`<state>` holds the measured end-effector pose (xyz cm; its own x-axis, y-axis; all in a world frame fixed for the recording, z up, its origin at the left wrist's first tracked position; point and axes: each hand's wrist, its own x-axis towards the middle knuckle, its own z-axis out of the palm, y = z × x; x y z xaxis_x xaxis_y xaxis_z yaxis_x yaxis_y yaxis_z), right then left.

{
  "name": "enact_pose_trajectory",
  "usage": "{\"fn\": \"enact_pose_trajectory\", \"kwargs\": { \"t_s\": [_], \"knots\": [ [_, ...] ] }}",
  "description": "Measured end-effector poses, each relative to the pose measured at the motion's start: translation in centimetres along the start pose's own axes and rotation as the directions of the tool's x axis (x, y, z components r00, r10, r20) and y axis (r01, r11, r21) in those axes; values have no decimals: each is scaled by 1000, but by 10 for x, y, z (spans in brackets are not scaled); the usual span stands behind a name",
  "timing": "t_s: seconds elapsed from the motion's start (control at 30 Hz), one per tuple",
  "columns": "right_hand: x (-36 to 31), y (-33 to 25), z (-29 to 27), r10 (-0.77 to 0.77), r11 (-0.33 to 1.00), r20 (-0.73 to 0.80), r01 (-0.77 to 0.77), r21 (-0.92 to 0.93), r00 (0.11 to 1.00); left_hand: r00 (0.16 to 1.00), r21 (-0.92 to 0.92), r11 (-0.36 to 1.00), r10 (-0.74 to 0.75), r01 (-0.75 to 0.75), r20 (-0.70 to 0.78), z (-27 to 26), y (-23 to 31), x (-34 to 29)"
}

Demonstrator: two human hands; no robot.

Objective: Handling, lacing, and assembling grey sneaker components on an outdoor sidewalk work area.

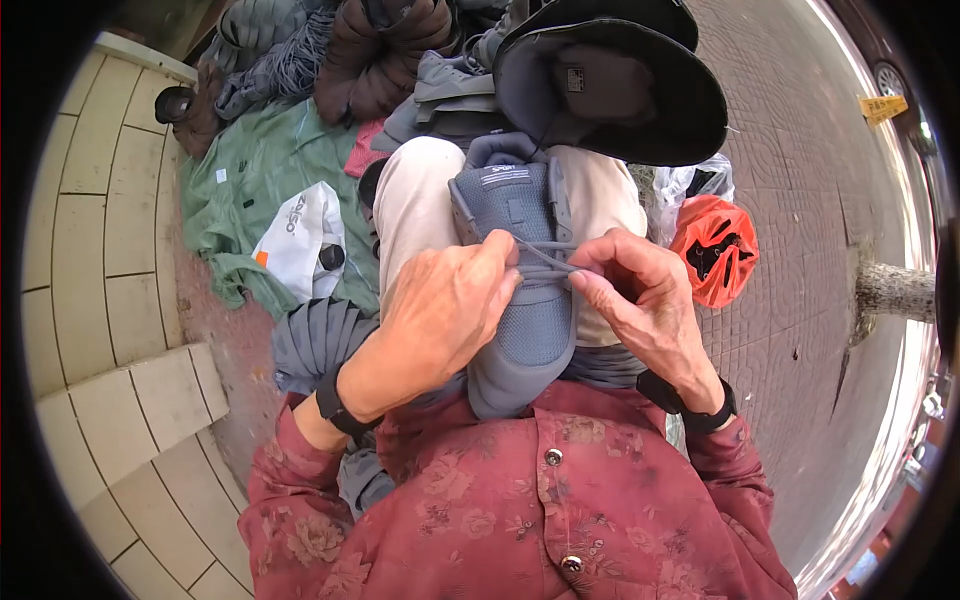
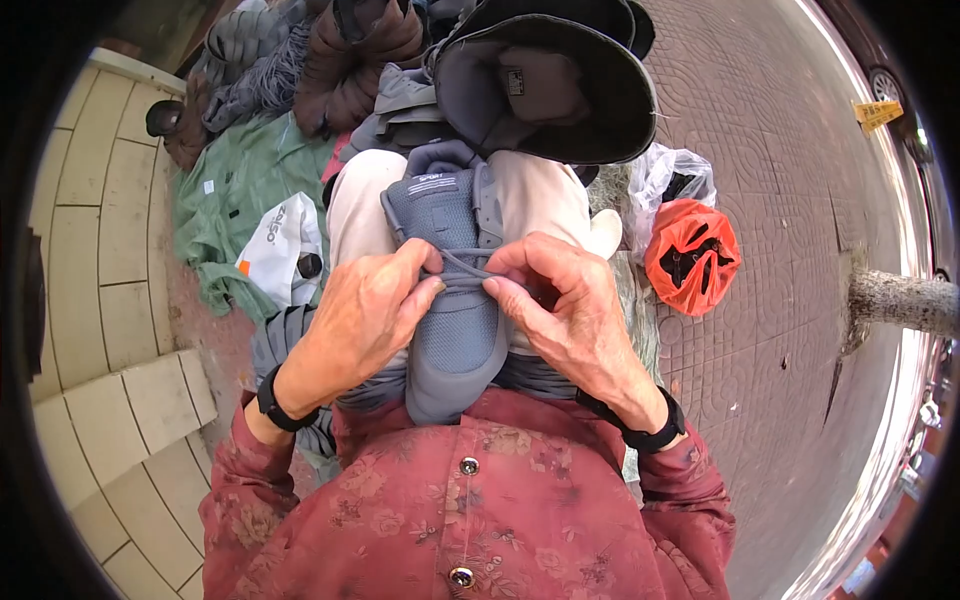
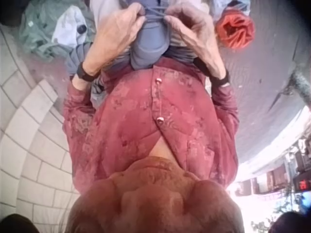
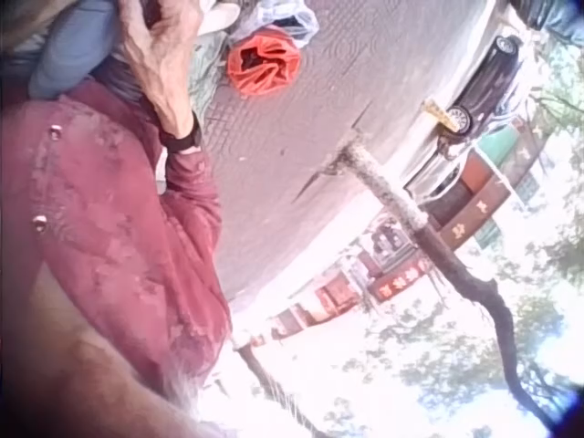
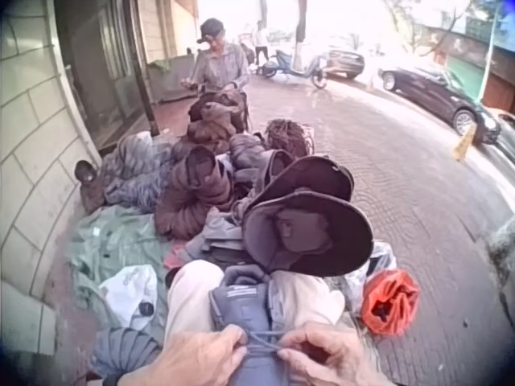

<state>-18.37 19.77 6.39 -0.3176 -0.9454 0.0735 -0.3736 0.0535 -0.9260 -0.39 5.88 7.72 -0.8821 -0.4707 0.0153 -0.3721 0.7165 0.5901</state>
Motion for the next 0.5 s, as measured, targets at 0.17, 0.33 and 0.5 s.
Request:
{"fn": "enact_pose_trajectory", "kwargs": {
  "t_s": [0.17, 0.33, 0.5],
  "knots": [
    [-5, -14, 3, 197, 976, 65, -202, 79, 978, 998, -224, 974, 36, -22, 60, 3, -17, 9],
    [-4, -12, 6, 141, 986, 57, -146, 83, 988, 839, -619, 572, -289, 538, 461, -11, -19, 19],
    [4, -4, 14, 51, 995, 22, -52, 81, 998, 824, -702, 431, -286, 567, 489, -10, -23, 21]
  ]
}}
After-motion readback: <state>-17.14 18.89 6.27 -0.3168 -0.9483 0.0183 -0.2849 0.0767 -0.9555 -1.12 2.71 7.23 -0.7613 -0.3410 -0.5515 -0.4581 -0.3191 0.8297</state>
